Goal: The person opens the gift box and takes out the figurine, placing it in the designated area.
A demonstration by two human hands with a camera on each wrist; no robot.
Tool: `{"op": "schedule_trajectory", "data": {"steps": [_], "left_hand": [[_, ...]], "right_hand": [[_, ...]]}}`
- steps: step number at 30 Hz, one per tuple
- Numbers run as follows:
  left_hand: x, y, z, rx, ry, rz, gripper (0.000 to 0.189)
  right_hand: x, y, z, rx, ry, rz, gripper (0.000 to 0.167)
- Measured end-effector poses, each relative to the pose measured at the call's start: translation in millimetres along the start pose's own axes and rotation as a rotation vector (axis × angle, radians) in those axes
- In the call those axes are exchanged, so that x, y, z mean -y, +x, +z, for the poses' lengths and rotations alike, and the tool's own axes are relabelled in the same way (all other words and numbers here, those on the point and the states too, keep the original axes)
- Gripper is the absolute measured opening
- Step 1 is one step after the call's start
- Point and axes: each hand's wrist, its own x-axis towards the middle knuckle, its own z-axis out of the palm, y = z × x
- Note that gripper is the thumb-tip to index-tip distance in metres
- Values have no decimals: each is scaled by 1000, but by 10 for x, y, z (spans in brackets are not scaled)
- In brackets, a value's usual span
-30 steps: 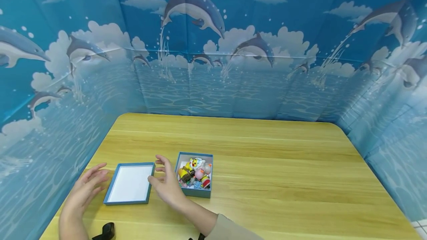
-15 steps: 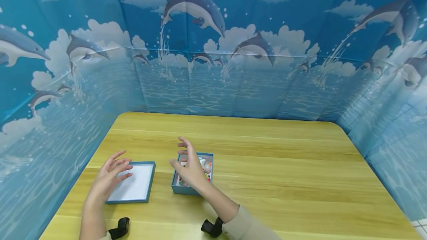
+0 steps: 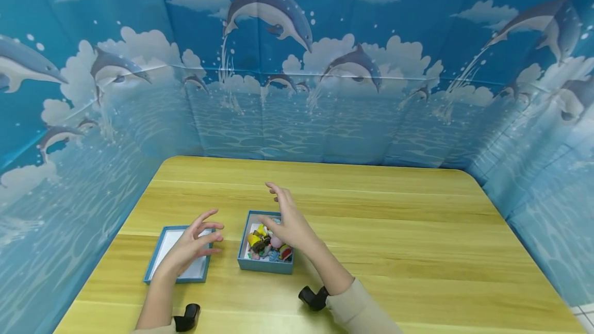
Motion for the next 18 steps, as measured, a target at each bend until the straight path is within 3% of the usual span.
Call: {"op": "schedule_trajectory", "data": {"steps": [8,18], "left_hand": [[19,102,146,80,51,-40,71],[32,198,284,137,124,-75,71]], "right_hand": [[-208,4,-112,122,-290,-56,73],[-334,-10,-114,281,-510,-104,71]]}}
